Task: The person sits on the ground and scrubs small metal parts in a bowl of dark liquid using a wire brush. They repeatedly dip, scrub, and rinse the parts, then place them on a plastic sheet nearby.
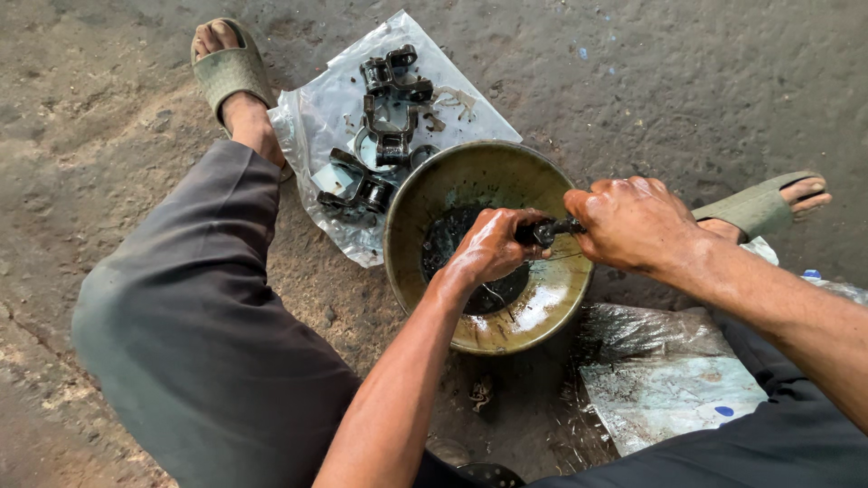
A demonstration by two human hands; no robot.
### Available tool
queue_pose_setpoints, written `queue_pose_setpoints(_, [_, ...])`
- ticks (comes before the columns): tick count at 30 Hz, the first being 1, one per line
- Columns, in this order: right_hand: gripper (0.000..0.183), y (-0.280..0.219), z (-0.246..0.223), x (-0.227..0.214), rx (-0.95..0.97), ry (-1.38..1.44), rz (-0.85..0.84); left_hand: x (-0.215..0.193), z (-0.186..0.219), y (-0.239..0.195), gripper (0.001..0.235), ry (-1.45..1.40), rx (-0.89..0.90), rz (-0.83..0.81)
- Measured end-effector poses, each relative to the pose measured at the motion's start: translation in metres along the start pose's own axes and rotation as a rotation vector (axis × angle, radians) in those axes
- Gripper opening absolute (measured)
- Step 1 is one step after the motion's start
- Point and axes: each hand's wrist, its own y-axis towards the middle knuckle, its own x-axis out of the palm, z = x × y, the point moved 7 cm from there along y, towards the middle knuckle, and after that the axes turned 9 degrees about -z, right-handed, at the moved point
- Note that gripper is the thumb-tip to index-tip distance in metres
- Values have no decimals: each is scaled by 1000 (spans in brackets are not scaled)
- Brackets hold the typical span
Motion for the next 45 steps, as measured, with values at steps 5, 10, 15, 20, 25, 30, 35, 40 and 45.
queue_pose_setpoints(5, [30,3,-1,0,-10,-12,4,-2,1,-3,56,-15,-36,-5])
queue_pose_setpoints(10, [29,3,1,-1,-3,-16,4,-2,-1,0,54,-31,-17,5])
queue_pose_setpoints(15, [30,2,-1,-4,-11,-31,20,-1,-5,0,56,-21,-50,-3])
queue_pose_setpoints(20, [28,2,-1,-3,-9,-38,12,-1,-4,2,58,-18,-6,12])
queue_pose_setpoints(25, [28,4,2,3,6,-74,-19,-1,-7,0,58,-6,-69,-9])
queue_pose_setpoints(30, [26,5,3,4,0,-75,-7,-1,-7,1,59,-14,-45,-1])
queue_pose_setpoints(35, [26,7,3,5,12,-71,-28,-4,-3,-1,58,-8,-35,18])
queue_pose_setpoints(40, [27,7,3,5,-19,-66,20,-2,-7,-1,56,-50,-60,-2])
queue_pose_setpoints(45, [24,13,14,5,36,-31,7,-4,-10,3,56,-50,-9,32])
